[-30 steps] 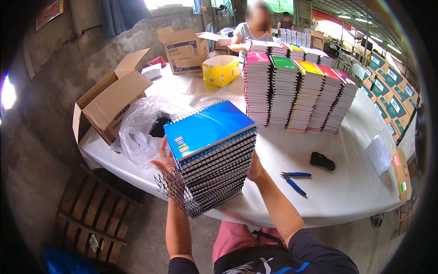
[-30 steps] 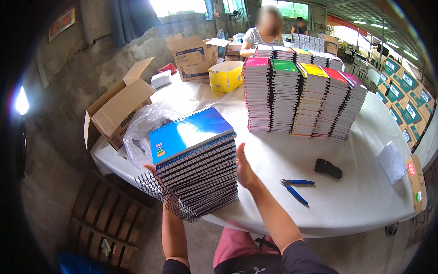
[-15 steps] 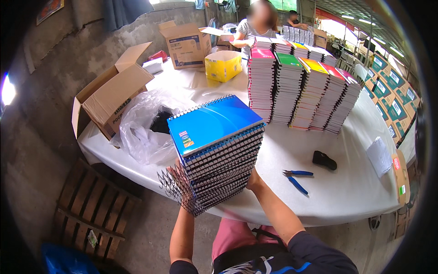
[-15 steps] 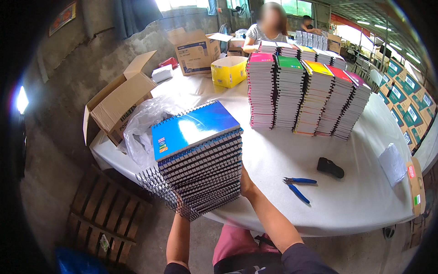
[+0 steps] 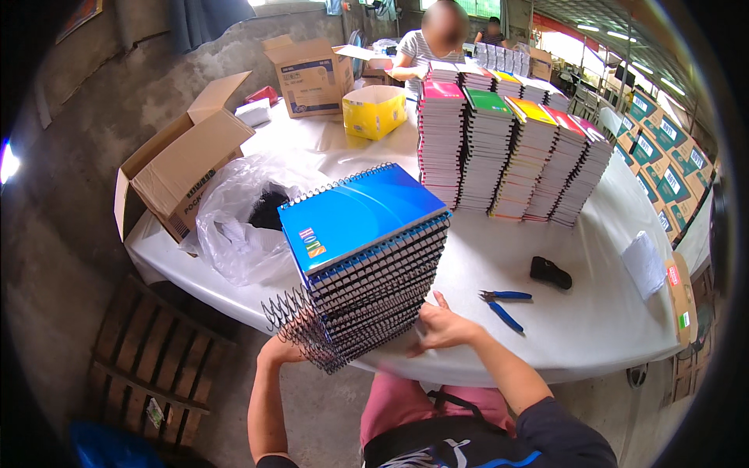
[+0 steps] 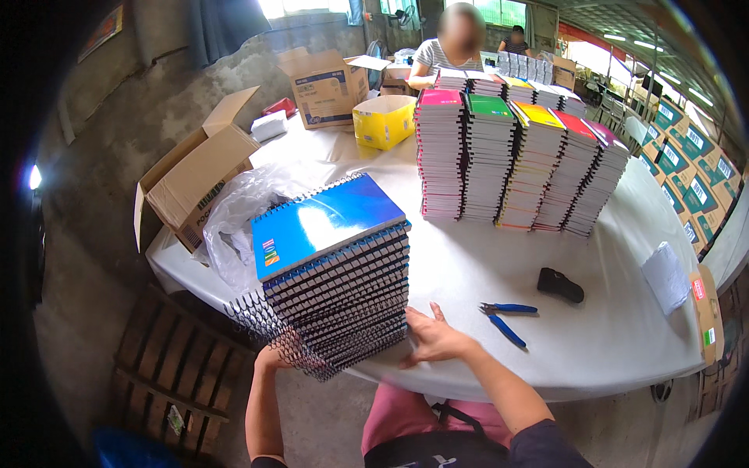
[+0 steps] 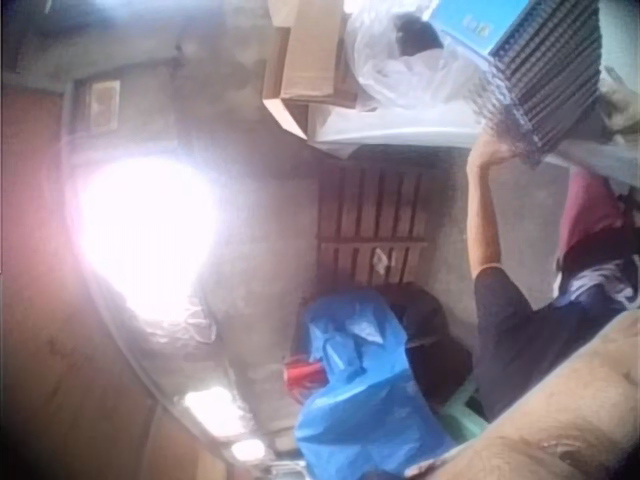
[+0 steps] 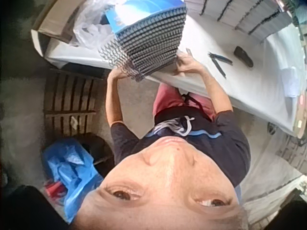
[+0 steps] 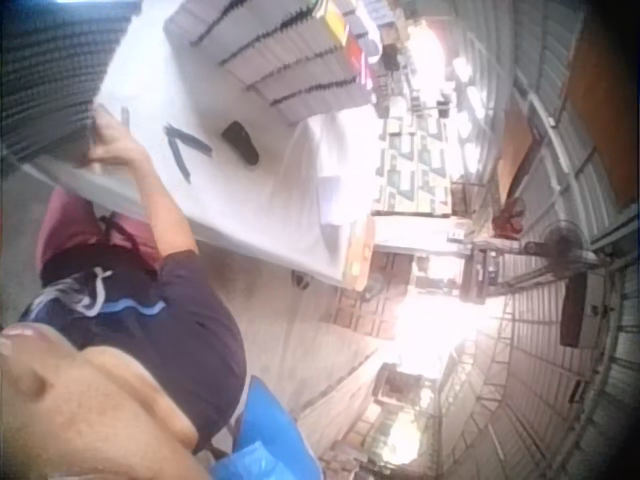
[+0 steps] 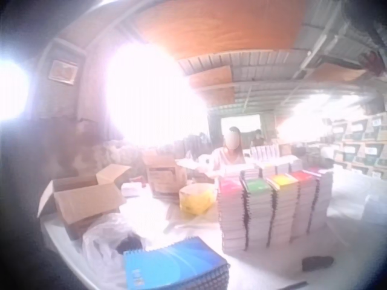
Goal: The person uses a pair of pliers to cut and trim the metal wire coils on a large stack of notebooks at a workstation.
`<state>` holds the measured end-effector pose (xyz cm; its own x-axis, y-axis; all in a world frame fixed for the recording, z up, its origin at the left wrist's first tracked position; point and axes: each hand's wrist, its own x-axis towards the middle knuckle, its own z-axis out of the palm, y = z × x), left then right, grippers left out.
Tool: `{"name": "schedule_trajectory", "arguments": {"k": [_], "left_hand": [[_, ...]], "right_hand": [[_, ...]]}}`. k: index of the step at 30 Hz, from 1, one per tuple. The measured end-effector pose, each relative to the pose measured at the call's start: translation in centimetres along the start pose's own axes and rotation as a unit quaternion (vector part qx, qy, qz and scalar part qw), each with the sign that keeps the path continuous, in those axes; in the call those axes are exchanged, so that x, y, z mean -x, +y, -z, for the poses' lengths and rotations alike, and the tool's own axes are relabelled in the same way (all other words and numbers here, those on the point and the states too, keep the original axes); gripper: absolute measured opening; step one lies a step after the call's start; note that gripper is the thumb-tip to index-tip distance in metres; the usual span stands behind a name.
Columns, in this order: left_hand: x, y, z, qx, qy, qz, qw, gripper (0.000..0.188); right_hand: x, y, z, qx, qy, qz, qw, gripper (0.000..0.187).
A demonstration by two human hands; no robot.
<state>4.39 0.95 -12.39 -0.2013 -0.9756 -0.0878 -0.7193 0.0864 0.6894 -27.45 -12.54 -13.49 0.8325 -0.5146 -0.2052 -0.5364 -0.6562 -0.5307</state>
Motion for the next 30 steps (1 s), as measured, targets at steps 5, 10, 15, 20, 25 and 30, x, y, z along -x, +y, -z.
{"name": "schedule_trajectory", "arguments": {"k": [5,10,15,20,25,30], "left_hand": [[-2.3,-5.2,-2.1,0.080,0.107,-0.072,0.988,0.066],[-2.8,-4.9,-2.2,0.230,0.120,0.030,0.965,0.059],[-0.3,-11.2,-4.3,0.177,0.246,0.067,0.951,0.041],[-0.7,-10.9,-5.0,0.037,0.314,-0.045,0.948,0.048],[0.9,-11.2,-4.7,-0.355,0.206,0.043,0.911,0.075],[1.6,-12.5,-4.6,-0.462,0.142,0.089,0.871,0.057]], "right_hand": [[-1.4,-2.2,-2.4,-0.063,0.155,0.022,0.986,0.061],[-2.8,0.3,-3.5,-0.084,0.149,0.071,0.983,0.060],[-6.5,0.9,-3.5,-0.103,0.089,0.134,0.982,0.061],[-7.1,0.8,-1.6,-0.123,0.015,0.140,0.982,0.060],[-6.9,-0.7,-1.9,-0.187,0.086,0.133,0.970,0.035],[-8.0,-1.4,-1.5,-0.190,0.079,0.133,0.970,0.038]]}}
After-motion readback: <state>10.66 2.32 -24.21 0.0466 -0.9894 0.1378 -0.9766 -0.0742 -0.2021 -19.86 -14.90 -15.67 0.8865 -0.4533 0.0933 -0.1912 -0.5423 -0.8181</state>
